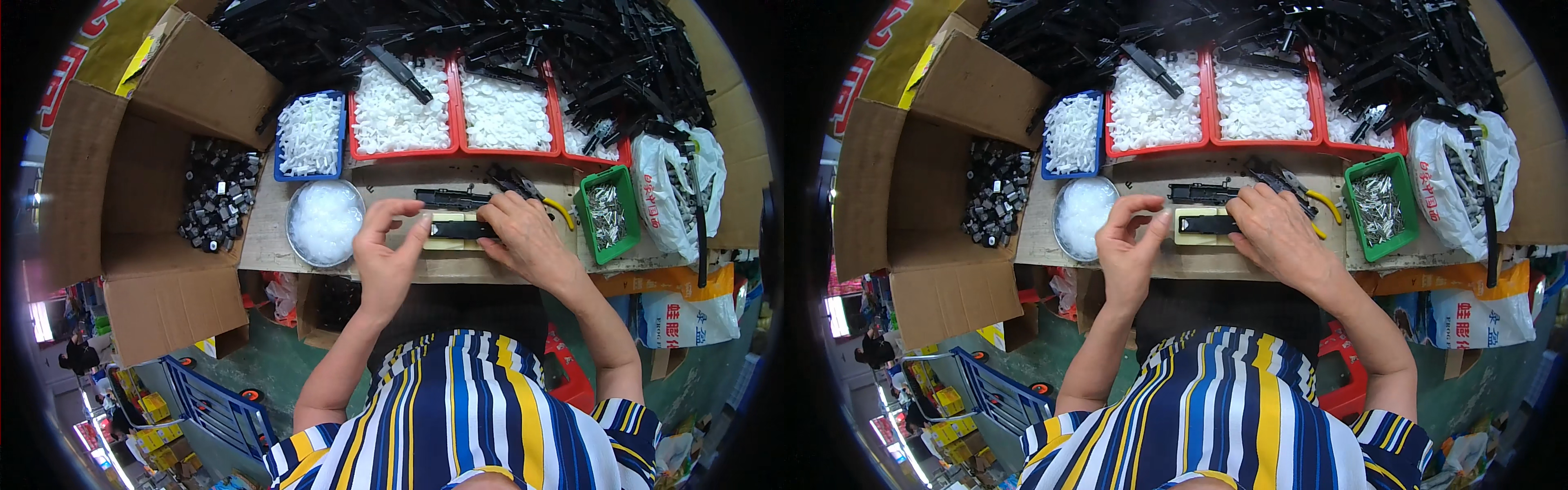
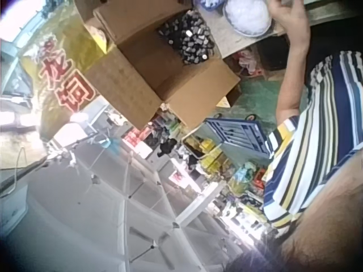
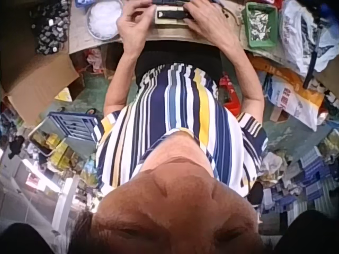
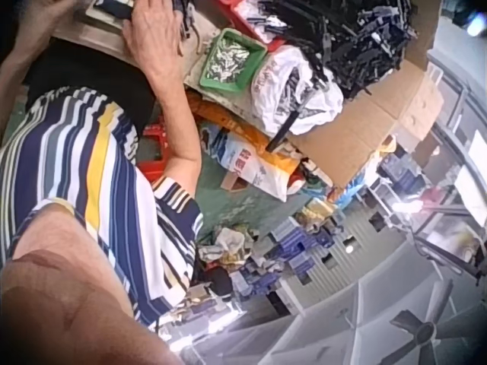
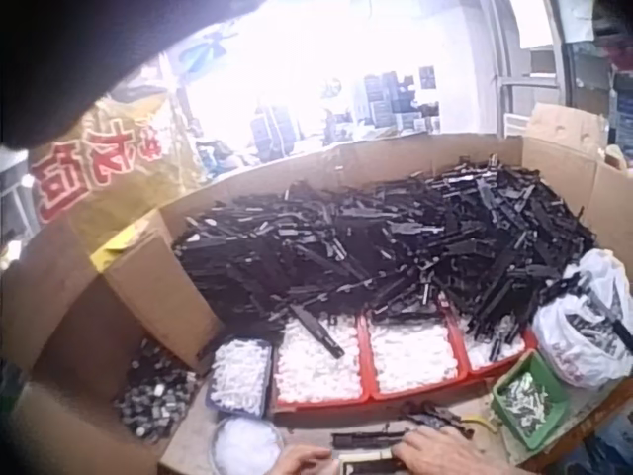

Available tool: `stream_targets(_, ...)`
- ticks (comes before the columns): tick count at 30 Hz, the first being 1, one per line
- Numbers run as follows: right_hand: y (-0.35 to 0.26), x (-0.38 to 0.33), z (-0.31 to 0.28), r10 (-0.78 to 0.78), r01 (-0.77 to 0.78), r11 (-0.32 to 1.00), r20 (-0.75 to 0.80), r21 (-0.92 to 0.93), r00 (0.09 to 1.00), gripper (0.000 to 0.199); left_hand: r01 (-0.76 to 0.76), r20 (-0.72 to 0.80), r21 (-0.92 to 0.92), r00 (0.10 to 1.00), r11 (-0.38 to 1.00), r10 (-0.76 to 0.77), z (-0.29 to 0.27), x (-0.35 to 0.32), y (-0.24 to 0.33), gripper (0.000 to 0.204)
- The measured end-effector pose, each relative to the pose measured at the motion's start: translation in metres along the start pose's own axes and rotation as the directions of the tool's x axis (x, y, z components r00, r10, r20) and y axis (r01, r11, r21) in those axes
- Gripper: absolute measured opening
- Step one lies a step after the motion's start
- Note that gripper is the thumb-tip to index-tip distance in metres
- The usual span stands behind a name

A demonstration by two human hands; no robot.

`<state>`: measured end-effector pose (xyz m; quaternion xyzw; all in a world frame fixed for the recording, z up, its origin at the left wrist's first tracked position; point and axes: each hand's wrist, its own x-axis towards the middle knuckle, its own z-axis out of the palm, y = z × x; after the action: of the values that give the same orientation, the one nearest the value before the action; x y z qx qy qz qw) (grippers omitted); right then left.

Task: The person assembles small black lock bodies by inserting metal pins and white plastic components into a wooden jig. They use pliers to manipulate the pins and a small tool to adjust the internal mechanism. The person handles multiple lock units sequentially, placing finished parts into a cardboard box.

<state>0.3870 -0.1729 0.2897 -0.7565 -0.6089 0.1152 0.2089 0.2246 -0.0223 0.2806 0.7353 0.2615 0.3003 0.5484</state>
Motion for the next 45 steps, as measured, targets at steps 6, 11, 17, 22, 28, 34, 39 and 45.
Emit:
stream_targets(6,0.005,-0.005,0.004,-0.001,0.003,0.999,-0.032,0.051,0.999,0.032,-0.611,0.413,0.494,0.791,0.619,0.452,0.028,-0.013,-0.024,0.026)
stream_targets(11,0.02,-0.024,-0.042,0.083,-0.07,0.996,-0.255,0.06,0.963,0.03,-0.76,0.566,0.51,0.649,0.402,0.509,0.029,-0.009,-0.03,0.026)
stream_targets(17,0.128,-0.129,-0.139,0.347,-0.713,0.663,-0.752,-0.226,0.561,0.015,-0.788,0.574,0.505,0.612,0.353,0.544,0.033,-0.003,-0.026,0.021)
stream_targets(22,0.188,-0.179,-0.15,0.453,-0.806,0.472,-0.685,-0.358,0.57,0.016,-0.78,0.555,0.509,0.62,0.363,0.555,0.031,-0.003,-0.027,0.02)
stream_targets(28,0.167,-0.177,-0.16,0.391,-0.75,0.622,-0.739,-0.228,0.549,0.018,-0.776,0.548,0.507,0.626,0.375,0.555,0.03,-0.002,-0.027,0.02)
stream_targets(34,0.06,-0.139,-0.107,0.463,-0.494,0.867,-0.469,0.064,0.752,0.014,-0.791,0.563,0.477,0.609,0.382,0.558,0.027,0.0,-0.028,0.024)
stream_targets(39,0.014,-0.101,-0.023,0.201,-0.22,0.972,-0.187,-0.086,0.962,0.028,-0.805,0.566,0.446,0.592,0.391,0.574,0.031,0.001,-0.028,0.025)
stream_targets(45,-0.009,-0.089,-0.034,0.064,-0.104,0.987,-0.292,-0.122,0.954,0.046,-0.802,0.558,0.439,0.597,0.405,0.576,0.028,0.0,-0.03,0.025)
